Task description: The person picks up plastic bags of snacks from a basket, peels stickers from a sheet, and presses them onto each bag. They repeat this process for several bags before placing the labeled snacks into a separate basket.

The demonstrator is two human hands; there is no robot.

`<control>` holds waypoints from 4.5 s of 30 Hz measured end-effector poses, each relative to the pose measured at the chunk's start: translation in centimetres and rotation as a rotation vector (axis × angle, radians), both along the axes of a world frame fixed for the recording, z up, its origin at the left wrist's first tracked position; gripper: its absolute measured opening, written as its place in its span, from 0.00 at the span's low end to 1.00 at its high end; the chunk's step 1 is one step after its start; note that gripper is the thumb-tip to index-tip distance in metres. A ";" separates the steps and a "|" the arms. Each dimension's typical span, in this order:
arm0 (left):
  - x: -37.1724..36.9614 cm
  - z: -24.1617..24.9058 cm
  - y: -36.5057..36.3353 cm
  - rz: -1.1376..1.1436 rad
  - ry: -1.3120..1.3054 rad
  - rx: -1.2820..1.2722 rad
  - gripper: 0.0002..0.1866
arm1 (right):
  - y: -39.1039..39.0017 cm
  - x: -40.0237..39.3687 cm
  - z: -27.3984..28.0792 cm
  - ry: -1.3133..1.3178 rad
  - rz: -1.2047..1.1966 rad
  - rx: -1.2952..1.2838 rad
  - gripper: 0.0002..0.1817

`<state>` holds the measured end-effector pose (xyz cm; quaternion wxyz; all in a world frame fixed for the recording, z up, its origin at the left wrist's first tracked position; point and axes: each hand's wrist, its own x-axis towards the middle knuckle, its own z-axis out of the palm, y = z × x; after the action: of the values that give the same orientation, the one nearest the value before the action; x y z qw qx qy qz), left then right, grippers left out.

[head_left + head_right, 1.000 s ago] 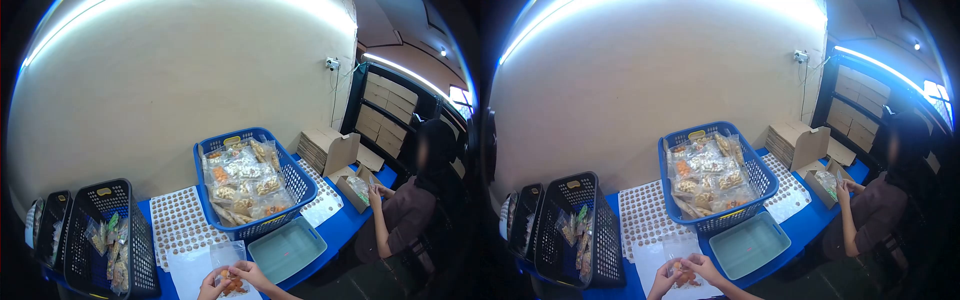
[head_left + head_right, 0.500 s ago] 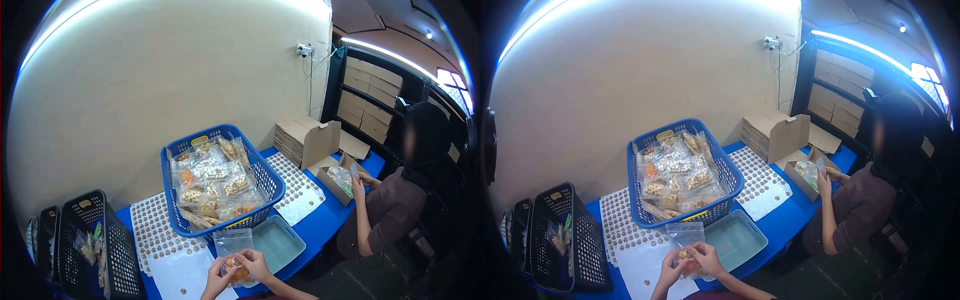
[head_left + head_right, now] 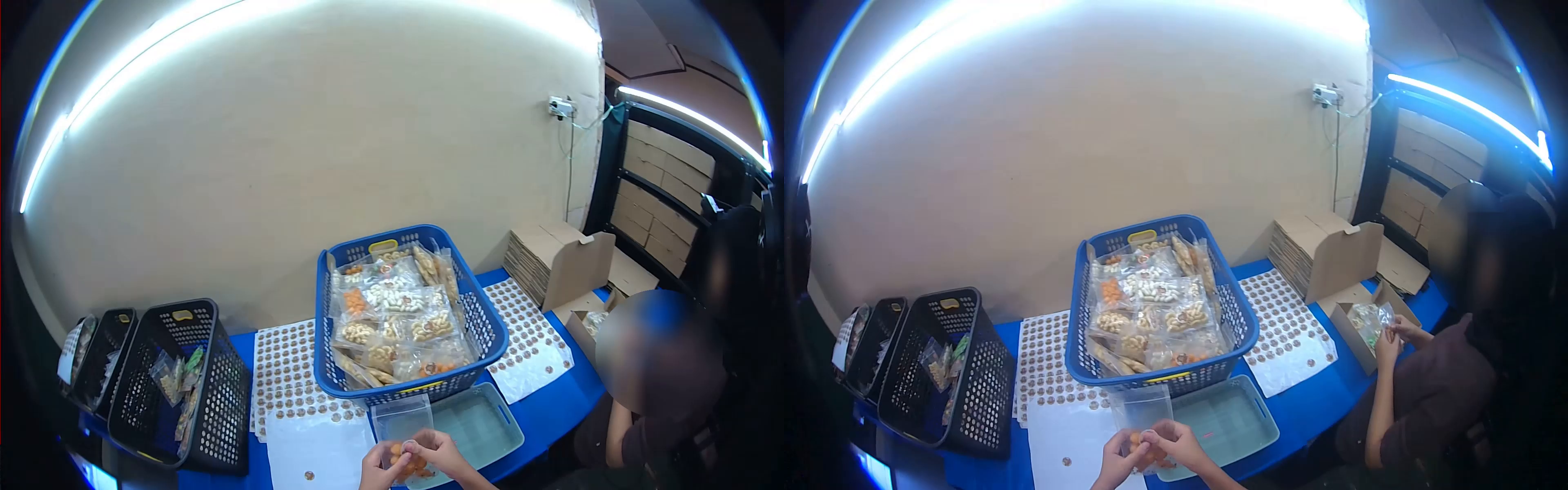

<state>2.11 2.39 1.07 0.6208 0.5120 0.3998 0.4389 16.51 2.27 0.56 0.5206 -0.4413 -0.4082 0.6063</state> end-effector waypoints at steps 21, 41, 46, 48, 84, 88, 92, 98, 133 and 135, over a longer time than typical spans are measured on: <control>-0.8 -0.5 2.1 0.130 0.022 0.134 0.08 | -0.3 -2.4 -2.7 0.045 -0.096 0.072 0.10; 3.0 -1.8 1.0 0.051 0.149 0.096 0.09 | -0.5 1.6 -0.6 0.072 -0.153 0.087 0.04; 2.9 -1.7 0.6 0.102 0.309 0.180 0.14 | -0.2 1.5 -0.2 0.110 -0.194 0.110 0.05; 2.6 -0.5 0.6 0.093 0.267 0.137 0.15 | -0.3 1.6 1.7 0.179 -0.121 0.083 0.04; -0.1 0.5 3.0 -0.263 0.215 0.114 0.14 | -0.2 2.7 -0.7 0.194 -0.017 0.044 0.08; 0.7 -0.5 3.0 -0.220 0.200 0.123 0.14 | -0.6 2.8 0.5 0.173 -0.043 0.069 0.09; 1.9 0.7 2.2 -0.259 0.348 0.139 0.14 | -1.1 2.2 -0.7 0.104 -0.146 0.029 0.11; 2.0 -4.6 2.0 -0.189 0.211 0.227 0.11 | -1.3 0.8 -0.6 0.046 -0.351 0.172 0.06; -11.0 -3.9 3.8 0.059 -0.174 -0.005 0.16 | 0.9 -13.0 -0.6 0.183 -0.096 0.126 0.10; -12.7 -3.6 4.0 0.100 -0.129 0.097 0.13 | 1.2 -14.0 -0.6 0.161 -0.062 0.111 0.10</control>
<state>-10.58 6.43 -2.48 0.5968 0.4917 0.3624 0.5203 2.47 3.43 -0.03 0.5939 -0.3740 -0.3844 0.5997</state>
